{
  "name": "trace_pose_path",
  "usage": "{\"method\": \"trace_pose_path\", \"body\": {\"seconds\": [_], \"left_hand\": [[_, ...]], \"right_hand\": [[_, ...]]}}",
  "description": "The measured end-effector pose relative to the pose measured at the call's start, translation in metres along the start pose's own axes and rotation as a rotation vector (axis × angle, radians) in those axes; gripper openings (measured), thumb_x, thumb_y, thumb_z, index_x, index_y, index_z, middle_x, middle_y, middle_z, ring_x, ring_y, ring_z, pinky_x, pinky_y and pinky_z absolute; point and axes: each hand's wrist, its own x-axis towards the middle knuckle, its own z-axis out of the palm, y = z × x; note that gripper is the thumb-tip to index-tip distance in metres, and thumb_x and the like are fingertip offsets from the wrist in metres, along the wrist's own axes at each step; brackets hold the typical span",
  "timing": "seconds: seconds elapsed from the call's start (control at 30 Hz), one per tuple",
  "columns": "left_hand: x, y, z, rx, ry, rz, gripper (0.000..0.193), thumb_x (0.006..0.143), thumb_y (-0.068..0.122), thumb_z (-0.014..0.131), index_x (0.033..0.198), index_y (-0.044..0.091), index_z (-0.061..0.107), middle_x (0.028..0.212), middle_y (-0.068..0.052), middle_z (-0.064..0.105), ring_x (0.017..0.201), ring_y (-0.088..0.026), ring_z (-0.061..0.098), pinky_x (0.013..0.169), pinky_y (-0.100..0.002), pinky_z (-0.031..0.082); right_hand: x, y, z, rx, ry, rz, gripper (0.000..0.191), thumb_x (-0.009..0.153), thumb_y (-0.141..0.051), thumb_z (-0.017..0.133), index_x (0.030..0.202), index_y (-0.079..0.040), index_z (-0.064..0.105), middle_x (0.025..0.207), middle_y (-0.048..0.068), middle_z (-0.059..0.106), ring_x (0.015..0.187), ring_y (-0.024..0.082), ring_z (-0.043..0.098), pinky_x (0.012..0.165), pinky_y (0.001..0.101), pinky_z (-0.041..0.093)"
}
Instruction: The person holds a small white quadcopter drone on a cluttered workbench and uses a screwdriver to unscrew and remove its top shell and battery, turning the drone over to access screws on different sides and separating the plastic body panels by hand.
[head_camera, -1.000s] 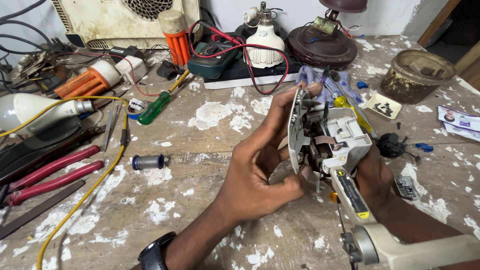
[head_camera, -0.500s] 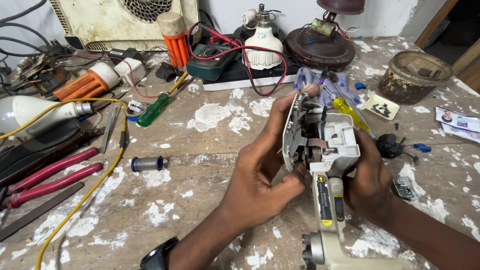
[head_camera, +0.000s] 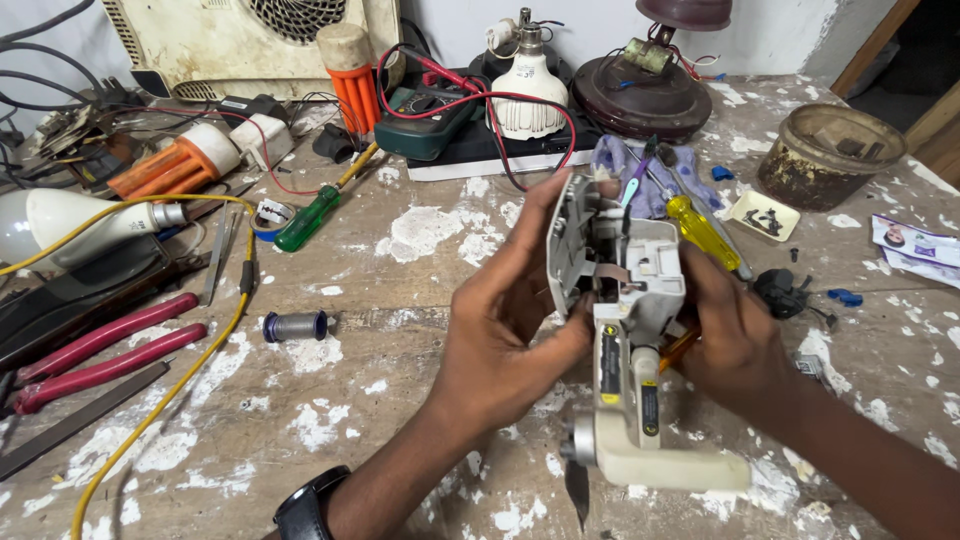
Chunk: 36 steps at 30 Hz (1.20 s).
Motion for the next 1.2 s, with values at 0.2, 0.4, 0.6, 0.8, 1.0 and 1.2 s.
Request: {"method": "trace_pose_path", "body": {"seconds": [0.2,0.4,0.6,0.8,1.0,1.2], "left_hand": [[0.001,-0.001,-0.002,0.028,0.03,0.041,0.093,0.092,-0.018,0.064,0.169,-0.001,0.017,0.167,-0.019,0.041,0.147,-0.021,0.051,0.129,-0.038,0.045],[-0.001,-0.003,-0.002,0.125,0.045,0.04,0.094,0.092,-0.014,0.071,0.17,0.001,0.019,0.162,-0.02,0.049,0.141,-0.022,0.058,0.126,-0.038,0.051],[-0.006,-0.005,0.001,0.223,-0.013,0.12,0.095,0.091,-0.008,0.079,0.166,0.004,0.023,0.159,-0.021,0.051,0.145,-0.026,0.056,0.118,-0.039,0.049],[-0.006,-0.004,0.0,0.284,0.002,0.13,0.097,0.089,-0.001,0.085,0.165,0.007,0.025,0.153,-0.021,0.056,0.142,-0.03,0.06,0.114,-0.042,0.052],[-0.002,-0.007,-0.002,0.305,0.0,0.122,0.099,0.089,0.003,0.086,0.169,0.008,0.027,0.155,-0.021,0.056,0.144,-0.031,0.06,0.118,-0.043,0.053],[0.002,-0.008,-0.005,0.403,0.0,0.303,0.097,0.083,0.002,0.086,0.159,0.004,0.027,0.162,-0.027,0.039,0.145,-0.035,0.055,0.12,-0.046,0.048]], "right_hand": [[0.023,0.026,-0.028,0.064,-0.295,-0.106,0.087,0.062,-0.026,0.087,0.128,0.015,0.049,0.124,0.03,0.061,0.086,0.034,0.071,0.075,0.0409,0.063],[0.045,0.008,-0.051,0.512,-0.228,-0.052,0.086,0.065,-0.025,0.079,0.139,0.006,0.048,0.124,0.016,0.059,0.115,0.025,0.062,0.102,0.0384,0.05],[0.047,-0.02,-0.052,0.561,-0.256,0.174,0.069,0.08,-0.043,0.078,0.127,0.003,0.06,0.121,0.012,0.059,0.106,0.021,0.066,0.09,0.0355,0.058],[0.043,-0.025,-0.053,0.644,-0.204,0.135,0.066,0.093,-0.05,0.067,0.127,0.005,0.055,0.122,0.009,0.054,0.112,0.016,0.056,0.099,0.0291,0.047],[0.037,-0.026,-0.046,0.684,-0.164,0.176,0.07,0.095,-0.051,0.065,0.131,0.008,0.054,0.128,0.011,0.052,0.118,0.017,0.057,0.1,0.0301,0.048],[0.031,-0.026,-0.045,0.832,-0.17,0.249,0.062,0.096,-0.042,0.068,0.129,0.009,0.054,0.128,0.011,0.05,0.114,0.016,0.058,0.095,0.0273,0.051]]}}
